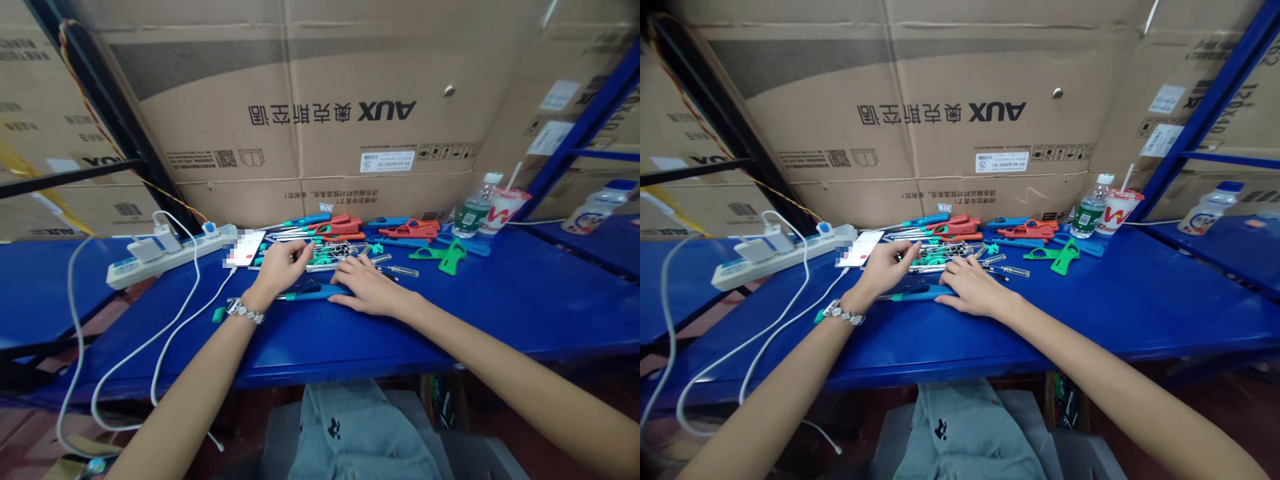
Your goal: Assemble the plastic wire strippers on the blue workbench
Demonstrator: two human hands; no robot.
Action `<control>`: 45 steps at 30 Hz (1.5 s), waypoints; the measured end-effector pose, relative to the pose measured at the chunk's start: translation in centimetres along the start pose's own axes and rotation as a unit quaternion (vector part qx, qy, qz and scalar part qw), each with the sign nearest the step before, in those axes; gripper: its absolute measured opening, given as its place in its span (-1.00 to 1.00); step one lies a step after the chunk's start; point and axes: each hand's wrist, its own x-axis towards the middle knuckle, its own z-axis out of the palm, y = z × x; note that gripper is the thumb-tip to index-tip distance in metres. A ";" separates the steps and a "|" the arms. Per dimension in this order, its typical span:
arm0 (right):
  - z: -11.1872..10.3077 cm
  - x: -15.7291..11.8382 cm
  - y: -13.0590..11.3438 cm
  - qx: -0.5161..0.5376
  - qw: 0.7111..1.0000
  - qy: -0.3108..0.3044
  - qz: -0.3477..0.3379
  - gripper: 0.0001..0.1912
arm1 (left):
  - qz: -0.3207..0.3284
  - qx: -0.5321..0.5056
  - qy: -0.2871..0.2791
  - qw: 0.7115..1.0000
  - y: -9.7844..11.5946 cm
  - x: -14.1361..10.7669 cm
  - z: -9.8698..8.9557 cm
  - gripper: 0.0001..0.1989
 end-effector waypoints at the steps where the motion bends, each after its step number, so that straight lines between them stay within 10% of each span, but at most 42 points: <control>1: 0.0 0.1 0.1 0.006 1.000 0.003 -0.005 -0.71 | 0.003 -0.005 0.034 0.999 0.2 0.1 -0.2 -0.56; 8: -0.2 -0.3 1.3 0.200 0.965 0.081 0.149 -0.64 | 0.011 -0.034 0.367 0.929 0.7 0.2 -2.1 -0.65; 12: 0.5 -0.3 0.4 0.341 0.907 0.139 0.205 -0.58 | -0.140 -0.188 0.217 0.948 0.6 0.3 -0.3 -0.64; 17: 1.3 0.6 -1.5 0.509 0.832 0.071 0.208 -0.54 | -0.241 -0.459 0.103 0.849 1.7 0.4 2.7 -0.66; 23: 0.4 3.8 -2.8 0.679 0.697 -0.028 0.229 -0.62 | -0.288 -0.505 -0.066 0.811 3.0 -0.5 3.2 -0.53; 29: -0.1 4.1 -2.8 0.732 0.646 -0.007 0.219 -0.78 | -0.235 -0.518 0.059 0.821 1.8 0.2 2.2 -0.69; 45: -0.5 3.8 -2.4 0.742 0.636 0.008 0.212 -0.69 | -0.197 -0.489 0.014 0.850 2.1 0.0 2.2 -0.59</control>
